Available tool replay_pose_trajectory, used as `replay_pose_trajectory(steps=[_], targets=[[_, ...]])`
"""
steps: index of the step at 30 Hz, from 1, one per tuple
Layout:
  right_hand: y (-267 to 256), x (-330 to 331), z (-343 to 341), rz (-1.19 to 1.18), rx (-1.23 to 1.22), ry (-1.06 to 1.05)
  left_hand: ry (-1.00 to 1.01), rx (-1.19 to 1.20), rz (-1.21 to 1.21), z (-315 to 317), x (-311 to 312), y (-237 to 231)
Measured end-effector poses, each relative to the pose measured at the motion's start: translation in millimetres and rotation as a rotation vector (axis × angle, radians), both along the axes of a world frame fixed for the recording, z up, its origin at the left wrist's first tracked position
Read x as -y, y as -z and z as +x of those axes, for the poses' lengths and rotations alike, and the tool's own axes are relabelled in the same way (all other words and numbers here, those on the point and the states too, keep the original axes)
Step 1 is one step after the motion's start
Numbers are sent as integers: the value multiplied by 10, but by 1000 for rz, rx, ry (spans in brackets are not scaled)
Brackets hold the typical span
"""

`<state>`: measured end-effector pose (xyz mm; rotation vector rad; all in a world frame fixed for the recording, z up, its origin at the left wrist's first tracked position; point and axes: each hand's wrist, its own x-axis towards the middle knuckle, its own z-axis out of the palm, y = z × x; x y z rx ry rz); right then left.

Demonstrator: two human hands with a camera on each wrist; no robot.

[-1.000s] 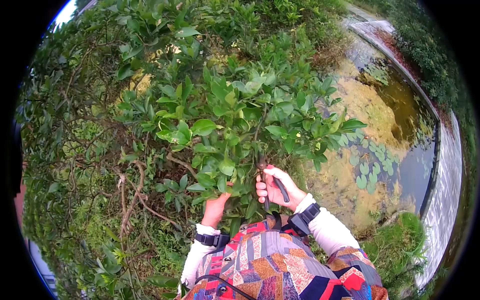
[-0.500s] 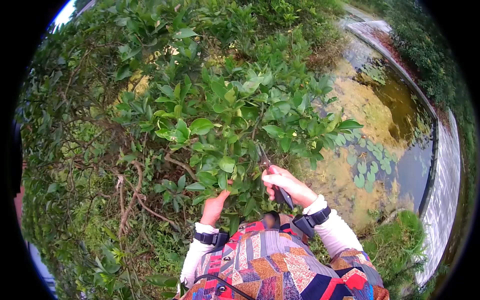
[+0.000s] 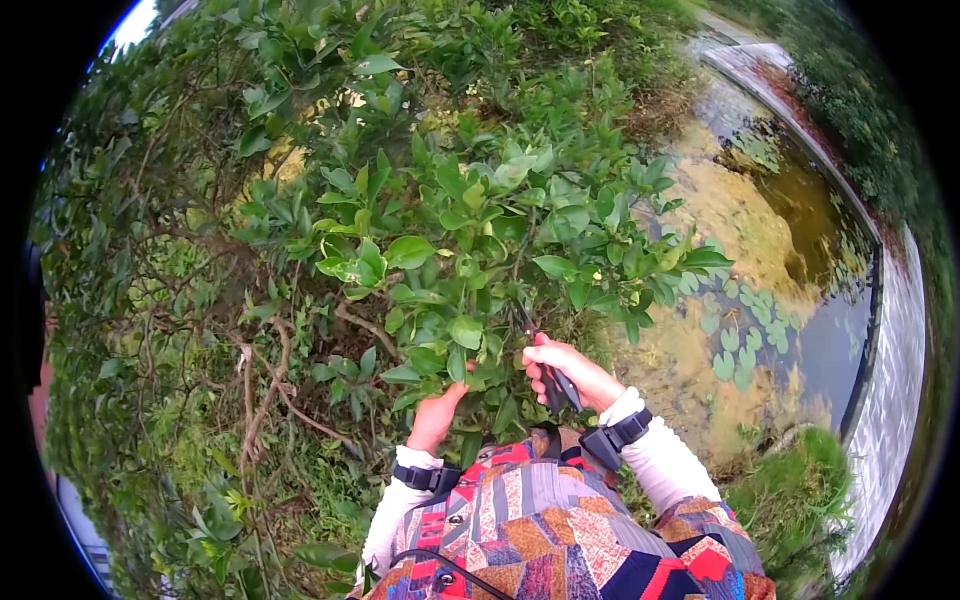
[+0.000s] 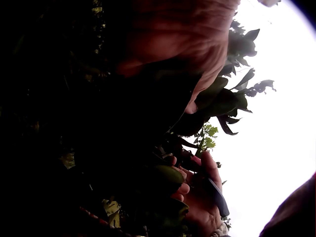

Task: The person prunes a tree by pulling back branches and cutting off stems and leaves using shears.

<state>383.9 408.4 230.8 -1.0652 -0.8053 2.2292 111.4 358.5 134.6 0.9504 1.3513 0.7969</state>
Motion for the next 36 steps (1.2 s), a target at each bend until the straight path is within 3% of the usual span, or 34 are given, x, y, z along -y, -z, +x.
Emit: replay_pose_trajectory(steps=[2, 6, 8, 9, 11, 18, 21, 36], targets=[[9, 35, 16, -15, -51, 11, -74, -46, -129, 34, 1, -100], [60, 106, 46, -119, -176, 60, -128, 21, -124, 55, 41, -289], [72, 100, 73, -126, -158, 48, -113, 119, 106, 77, 42, -332], [77, 101, 77, -133, -143, 45, -115, 119, 105, 70, 44, -327], [37, 83, 76, -146, -161, 35, -107, -7, -156, 47, 45, -302], [43, 12, 57, -326, -414, -3, -60, -57, -181, 24, 9, -187], [102, -33, 15, -328, -474, 1, -77, 40, -95, 74, 31, -289], [81, -202, -133, -251, -426, 57, -22, -77, -254, 89, 19, -163]])
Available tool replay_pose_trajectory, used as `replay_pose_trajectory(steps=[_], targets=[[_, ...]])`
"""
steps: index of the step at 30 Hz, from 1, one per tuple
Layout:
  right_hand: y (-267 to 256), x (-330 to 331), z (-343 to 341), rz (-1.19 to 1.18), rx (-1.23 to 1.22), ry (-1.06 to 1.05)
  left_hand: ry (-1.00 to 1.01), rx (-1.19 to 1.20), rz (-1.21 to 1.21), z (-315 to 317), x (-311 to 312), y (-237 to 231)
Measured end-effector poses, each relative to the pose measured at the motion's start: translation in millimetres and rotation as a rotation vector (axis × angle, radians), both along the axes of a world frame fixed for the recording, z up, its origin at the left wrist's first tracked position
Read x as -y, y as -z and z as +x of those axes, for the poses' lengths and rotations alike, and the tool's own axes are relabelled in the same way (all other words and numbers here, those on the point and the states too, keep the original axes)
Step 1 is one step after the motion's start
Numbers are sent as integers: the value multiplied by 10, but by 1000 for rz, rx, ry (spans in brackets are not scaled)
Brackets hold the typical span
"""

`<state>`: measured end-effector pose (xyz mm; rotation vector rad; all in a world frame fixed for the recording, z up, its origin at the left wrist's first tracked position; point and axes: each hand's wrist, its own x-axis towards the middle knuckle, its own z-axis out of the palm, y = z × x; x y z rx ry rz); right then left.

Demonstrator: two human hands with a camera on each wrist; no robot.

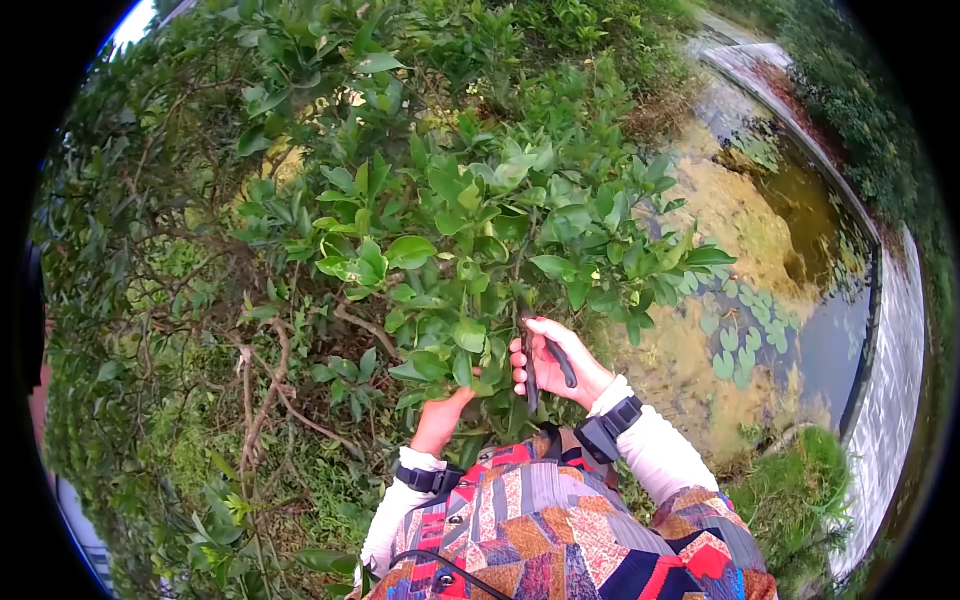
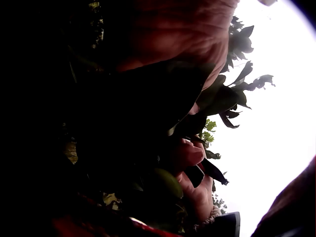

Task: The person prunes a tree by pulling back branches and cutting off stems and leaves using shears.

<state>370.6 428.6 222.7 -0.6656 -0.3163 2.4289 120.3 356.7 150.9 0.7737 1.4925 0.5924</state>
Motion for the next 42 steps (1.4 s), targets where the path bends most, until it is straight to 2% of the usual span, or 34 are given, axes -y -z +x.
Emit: replay_pose_trajectory(steps=[3, 5, 13, 18, 20, 24, 31, 33, 36, 42], targets=[[-8, -71, -32, -5, -11, -9, -53, 83, 98, 49, 10, -102], [0, -90, -44, -15, -32, -16, -114, 249, 322, 56, 25, -84], [89, -22, -69, -84, -61, 11, -172, 210, 322, 45, 59, -162], [94, 20, -37, -30, 5, 5, -192, 185, 269, 19, 71, -52], [90, 30, -28, -28, 16, 8, -196, 250, 374, 36, 52, -117], [22, 50, -24, 4, 62, 7, -180, 214, 402, 9, 51, -91], [110, 74, 26, 34, 86, 3, -205, 183, 352, 4, 60, -142], [150, 63, 41, 3, 57, 0, -198, 217, 379, 10, 40, -125], [57, 118, -32, -67, 23, 25, -205, 193, 292, 19, 37, -106], [-73, 242, 148, -35, 72, -82, -261, 164, 346, 6, 32, -48]])
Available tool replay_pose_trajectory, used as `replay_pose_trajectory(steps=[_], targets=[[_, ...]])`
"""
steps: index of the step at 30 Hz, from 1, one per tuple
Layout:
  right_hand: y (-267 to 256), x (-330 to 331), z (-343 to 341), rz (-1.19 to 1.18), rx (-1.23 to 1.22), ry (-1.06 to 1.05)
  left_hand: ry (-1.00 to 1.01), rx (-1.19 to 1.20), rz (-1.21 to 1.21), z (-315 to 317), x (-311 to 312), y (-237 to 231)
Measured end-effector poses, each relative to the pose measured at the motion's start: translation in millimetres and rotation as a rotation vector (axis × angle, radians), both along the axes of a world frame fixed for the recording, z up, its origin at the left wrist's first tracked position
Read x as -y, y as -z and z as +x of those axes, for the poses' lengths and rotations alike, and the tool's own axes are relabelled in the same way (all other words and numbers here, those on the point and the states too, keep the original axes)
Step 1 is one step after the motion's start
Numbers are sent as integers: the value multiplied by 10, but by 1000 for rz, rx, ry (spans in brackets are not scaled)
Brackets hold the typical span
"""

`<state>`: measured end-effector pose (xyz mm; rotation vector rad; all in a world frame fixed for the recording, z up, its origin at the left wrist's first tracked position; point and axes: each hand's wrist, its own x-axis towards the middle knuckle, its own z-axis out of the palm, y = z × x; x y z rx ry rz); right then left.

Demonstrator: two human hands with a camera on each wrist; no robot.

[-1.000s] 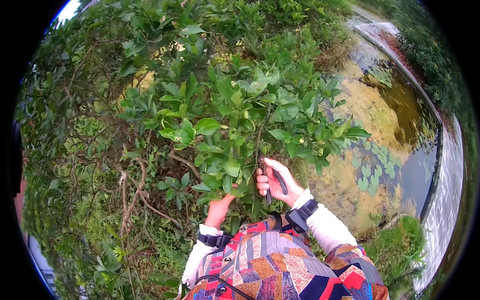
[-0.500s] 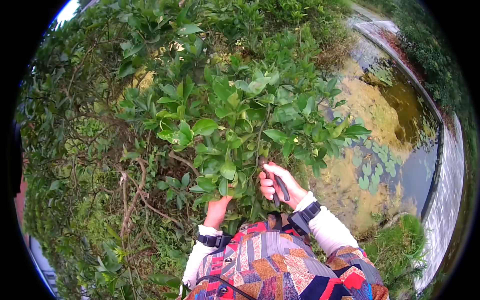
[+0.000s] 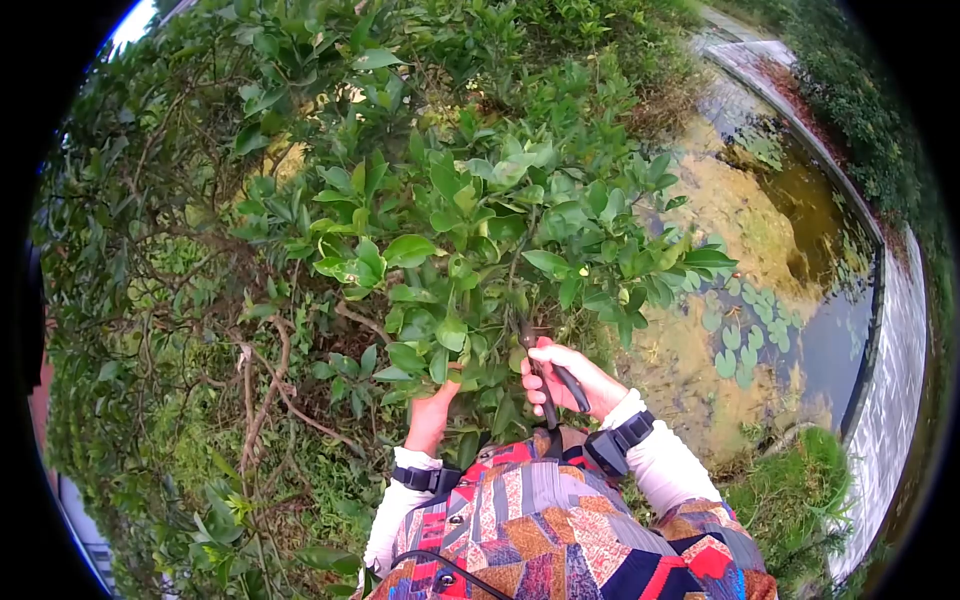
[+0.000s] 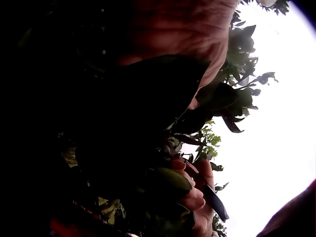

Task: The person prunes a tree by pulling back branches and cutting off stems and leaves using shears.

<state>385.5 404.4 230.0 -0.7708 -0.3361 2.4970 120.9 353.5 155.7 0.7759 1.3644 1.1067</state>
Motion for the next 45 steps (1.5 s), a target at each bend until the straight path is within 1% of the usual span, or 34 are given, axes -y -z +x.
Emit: replay_pose_trajectory(steps=[2, 4, 6, 7, 9, 10, 12, 14, 16, 18, 21, 24, 26, 28, 31, 33, 37, 39, 40, 42, 43, 45], targets=[[-96, 114, 41, 106, 188, -40, 11, 51, 114, -31, -13, -85], [-172, 168, 46, 330, 422, -46, 29, 74, 155, -18, -20, -59], [-217, 145, 70, 723, 925, -135, 44, 120, 71, 15, -22, -65], [-284, 150, 68, 721, 930, -130, 50, 123, 71, 27, -22, -94], [-434, 139, 42, 1114, 1488, -181, 69, 87, 70, 41, -35, -164], [-436, 117, 45, 1118, 1490, -179, 69, 89, 75, 35, -41, -143], [-424, 81, 43, 1182, 1610, -170, 69, 12, -112, 8, -35, -79], [-438, 54, 18, 1199, 1625, -202, 89, -1, -80, 7, -31, -91], [-363, 11, -5, 1333, 1565, -217, 105, -15, -51, 1, -27, -58], [-355, -24, -42, 1338, 1553, -241, 151, -47, 49, -6, -31, 59], [-248, -92, -46, 1337, 1564, -278, 191, 6, 83, 1, -23, 11], [-157, -142, -15, 1306, 1614, -276, 203, -22, 90, -23, -17, 144], [-116, -144, 29, 1272, 1645, -256, 213, -25, 92, -21, -20, 60], [-95, -145, 73, 1295, 1629, -291, 226, -26, 93, -14, -28, 21], [-146, -133, 83, 1279, 1637, -328, 227, -37, 73, -2, -24, 5], [-160, -142, 90, 1264, 1640, -332, 209, -23, 10, 10, -29, -38], [-174, -154, 118, 1252, 1624, -356, 222, -37, -58, -20, -22, 42], [-193, -149, 136, 1265, 1633, -378, 222, -87, -178, -30, -19, 51], [-195, -148, 134, 1277, 1643, -402, 219, -87, -179, -35, -23, 36], [-135, -145, 119, 1326, 1647, -402, 240, -148, -325, -34, -32, -5], [-148, -146, 103, 1373, 1654, -399, 239, -146, -325, -32, -29, -1], [-231, -166, 43, 1331, 1657, -413, 266, -119, -249, -32, -20, 18]])
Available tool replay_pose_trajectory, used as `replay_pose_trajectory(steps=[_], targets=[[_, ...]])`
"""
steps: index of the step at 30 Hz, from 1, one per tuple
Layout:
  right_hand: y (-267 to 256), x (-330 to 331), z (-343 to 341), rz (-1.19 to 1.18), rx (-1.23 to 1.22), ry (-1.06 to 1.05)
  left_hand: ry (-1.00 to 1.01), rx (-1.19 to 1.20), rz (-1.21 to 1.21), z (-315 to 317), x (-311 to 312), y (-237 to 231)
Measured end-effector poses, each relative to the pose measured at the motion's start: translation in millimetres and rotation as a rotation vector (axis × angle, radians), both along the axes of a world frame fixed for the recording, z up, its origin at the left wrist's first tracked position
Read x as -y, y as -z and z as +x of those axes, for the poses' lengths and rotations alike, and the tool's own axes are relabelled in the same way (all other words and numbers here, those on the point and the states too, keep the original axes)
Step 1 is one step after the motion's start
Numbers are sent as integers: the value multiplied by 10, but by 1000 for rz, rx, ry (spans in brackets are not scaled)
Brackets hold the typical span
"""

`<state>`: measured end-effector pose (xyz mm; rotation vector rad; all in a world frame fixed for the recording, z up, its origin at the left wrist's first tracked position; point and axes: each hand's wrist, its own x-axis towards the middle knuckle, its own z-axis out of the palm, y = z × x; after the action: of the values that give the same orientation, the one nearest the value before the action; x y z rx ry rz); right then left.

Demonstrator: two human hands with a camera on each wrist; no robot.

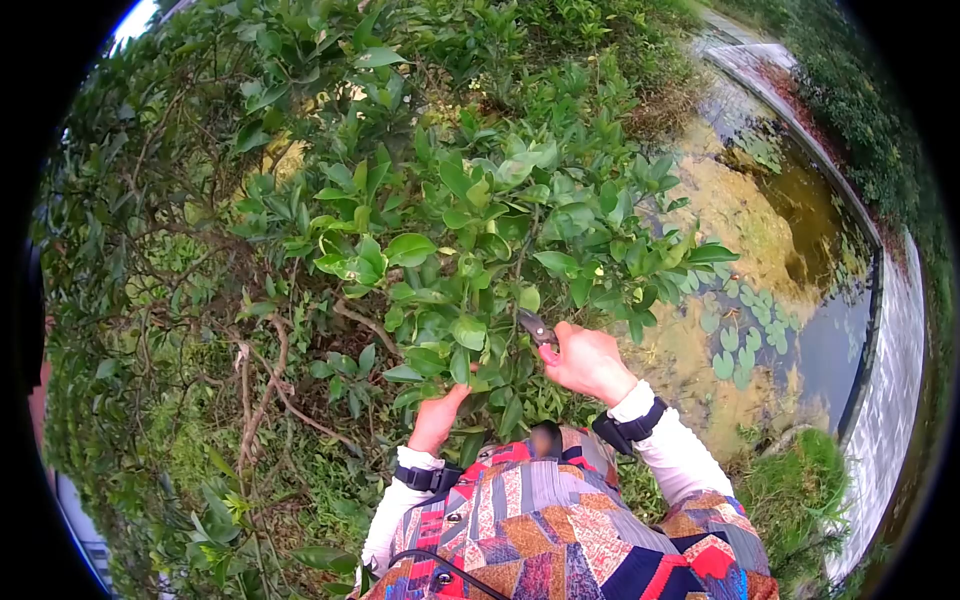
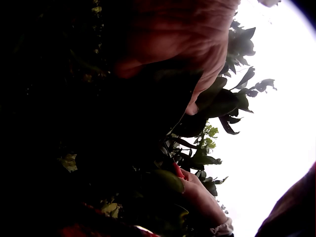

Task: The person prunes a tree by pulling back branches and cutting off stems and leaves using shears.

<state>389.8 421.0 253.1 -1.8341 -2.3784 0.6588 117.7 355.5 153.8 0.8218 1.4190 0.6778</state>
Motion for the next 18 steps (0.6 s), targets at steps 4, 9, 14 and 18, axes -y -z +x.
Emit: replay_pose_trajectory(steps=[4, 9, 14, 18], targets=[[108, -37, -18, 39, -49, 18, -7, 54, 81, 10, 7, 67], [177, -100, -30, 69, -64, -18, -63, 62, 56, 21, 18, 3], [94, -124, -3, -8, -35, -58, -109, 102, 57, 29, 30, -47], [72, -138, 6, -8, -27, -63, -100, 17, -20, 14, 27, 42]])
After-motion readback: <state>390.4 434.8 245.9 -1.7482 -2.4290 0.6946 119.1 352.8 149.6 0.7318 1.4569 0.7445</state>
